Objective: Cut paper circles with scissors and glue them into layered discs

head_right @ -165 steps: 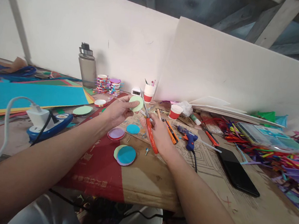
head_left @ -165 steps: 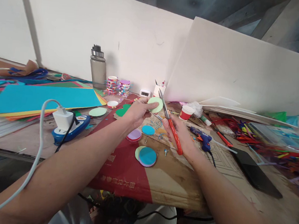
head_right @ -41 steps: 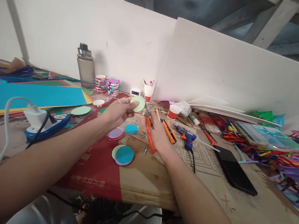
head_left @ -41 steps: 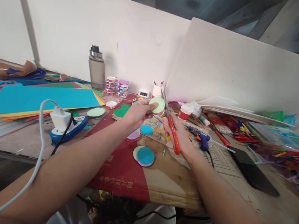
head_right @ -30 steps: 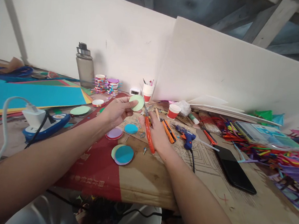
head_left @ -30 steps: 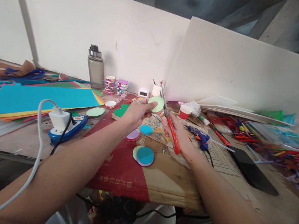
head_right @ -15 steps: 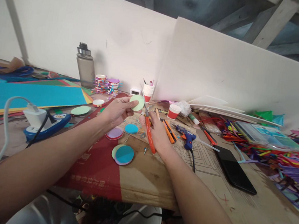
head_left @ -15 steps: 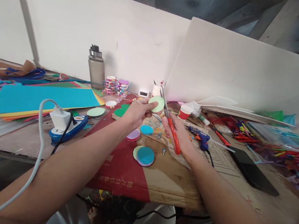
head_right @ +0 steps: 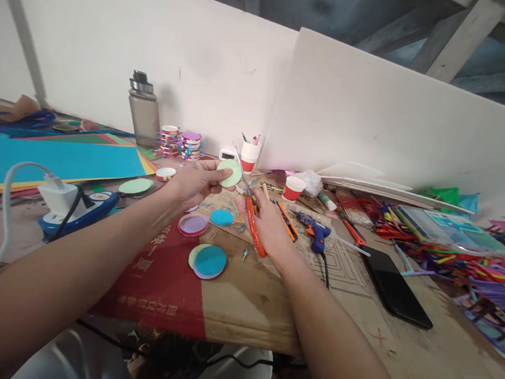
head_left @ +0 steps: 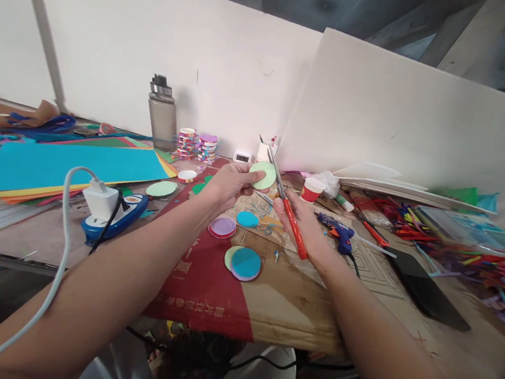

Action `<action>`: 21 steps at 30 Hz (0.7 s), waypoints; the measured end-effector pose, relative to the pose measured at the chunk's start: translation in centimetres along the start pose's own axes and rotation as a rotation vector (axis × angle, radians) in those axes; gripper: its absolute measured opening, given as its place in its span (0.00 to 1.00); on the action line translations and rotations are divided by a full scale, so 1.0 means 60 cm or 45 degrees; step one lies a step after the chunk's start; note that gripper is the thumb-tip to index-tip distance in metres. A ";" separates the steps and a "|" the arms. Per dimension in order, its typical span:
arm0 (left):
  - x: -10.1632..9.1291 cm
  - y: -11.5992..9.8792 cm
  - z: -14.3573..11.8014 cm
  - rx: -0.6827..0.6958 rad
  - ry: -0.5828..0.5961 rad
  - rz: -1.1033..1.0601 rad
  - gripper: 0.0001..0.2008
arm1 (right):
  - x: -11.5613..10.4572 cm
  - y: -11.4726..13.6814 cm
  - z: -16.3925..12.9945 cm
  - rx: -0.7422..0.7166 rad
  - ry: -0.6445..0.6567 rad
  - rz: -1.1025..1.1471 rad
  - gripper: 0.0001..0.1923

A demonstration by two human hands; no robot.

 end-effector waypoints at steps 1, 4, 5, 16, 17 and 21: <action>0.001 0.000 0.000 0.002 0.005 0.003 0.17 | 0.000 0.001 0.000 -0.013 -0.003 -0.003 0.17; 0.003 -0.001 -0.001 0.015 0.023 0.008 0.18 | -0.003 0.007 -0.002 -0.044 -0.031 0.000 0.16; 0.004 -0.002 -0.002 0.019 0.028 0.011 0.18 | -0.005 0.009 -0.003 -0.049 -0.040 0.000 0.16; -0.007 -0.013 0.001 -0.047 0.075 0.151 0.14 | -0.003 0.011 -0.003 -0.017 0.031 -0.074 0.18; -0.008 -0.014 0.002 -0.049 0.081 0.159 0.14 | -0.002 0.012 -0.004 -0.014 0.040 -0.072 0.18; -0.013 -0.014 0.005 -0.063 0.104 0.192 0.13 | -0.001 0.014 -0.004 -0.005 0.053 -0.054 0.18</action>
Point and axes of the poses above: each hand's wrist, its own z-axis towards the middle knuckle, its own x-axis out of the palm, y = z × x, the point moved 10 cm from there along z, towards the middle knuckle, and after that the axes turned 1 degree about -x, right-handed, at the moved point
